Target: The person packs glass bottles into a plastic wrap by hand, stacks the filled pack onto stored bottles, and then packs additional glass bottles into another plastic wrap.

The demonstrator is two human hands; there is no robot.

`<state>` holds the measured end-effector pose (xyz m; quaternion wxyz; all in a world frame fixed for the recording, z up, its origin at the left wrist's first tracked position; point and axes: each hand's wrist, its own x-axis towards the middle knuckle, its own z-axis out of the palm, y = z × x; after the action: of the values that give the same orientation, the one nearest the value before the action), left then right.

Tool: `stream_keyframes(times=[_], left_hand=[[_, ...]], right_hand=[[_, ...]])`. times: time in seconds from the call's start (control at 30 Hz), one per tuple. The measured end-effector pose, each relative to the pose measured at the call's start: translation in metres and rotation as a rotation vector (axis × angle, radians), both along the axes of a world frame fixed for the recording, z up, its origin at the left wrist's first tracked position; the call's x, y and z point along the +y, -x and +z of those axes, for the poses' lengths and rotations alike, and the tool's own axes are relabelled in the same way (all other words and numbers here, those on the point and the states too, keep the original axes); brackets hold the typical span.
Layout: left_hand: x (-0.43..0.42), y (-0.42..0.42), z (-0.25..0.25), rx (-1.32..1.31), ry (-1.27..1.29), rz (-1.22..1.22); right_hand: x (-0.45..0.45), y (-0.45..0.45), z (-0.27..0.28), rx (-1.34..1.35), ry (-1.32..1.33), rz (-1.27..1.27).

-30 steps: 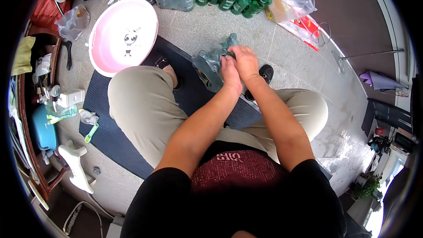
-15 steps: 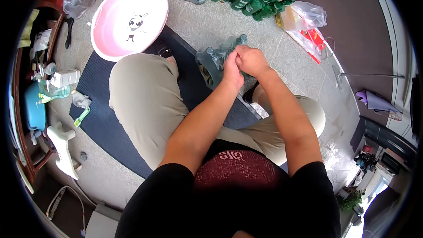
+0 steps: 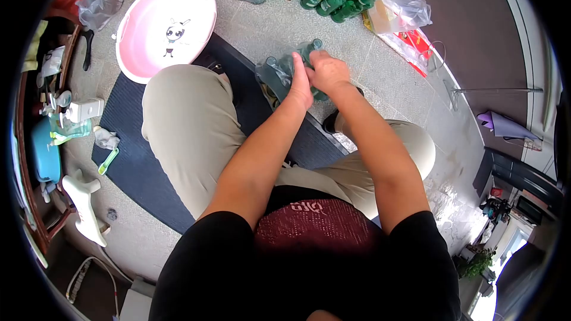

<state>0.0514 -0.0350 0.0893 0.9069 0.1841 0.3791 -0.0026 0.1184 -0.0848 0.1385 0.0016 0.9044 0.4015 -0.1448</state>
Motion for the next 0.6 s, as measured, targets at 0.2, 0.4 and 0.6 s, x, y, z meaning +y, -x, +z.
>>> stream_keyframes(times=[0.2,0.4,0.6], left_hand=[[-0.012,0.008,-0.023,0.089,-0.056,0.005],[-0.025,0.009,-0.025,0.039,-0.114,0.135],[-0.033,-0.004,-0.029,0.081,-0.087,0.167]], right_hand=[[0.004,0.006,0.006,-0.037,0.105,0.145],[0.007,-0.002,-0.03,-0.105,0.129,0.135],[0.001,-0.018,-0.006,-0.083,0.186,0.344]])
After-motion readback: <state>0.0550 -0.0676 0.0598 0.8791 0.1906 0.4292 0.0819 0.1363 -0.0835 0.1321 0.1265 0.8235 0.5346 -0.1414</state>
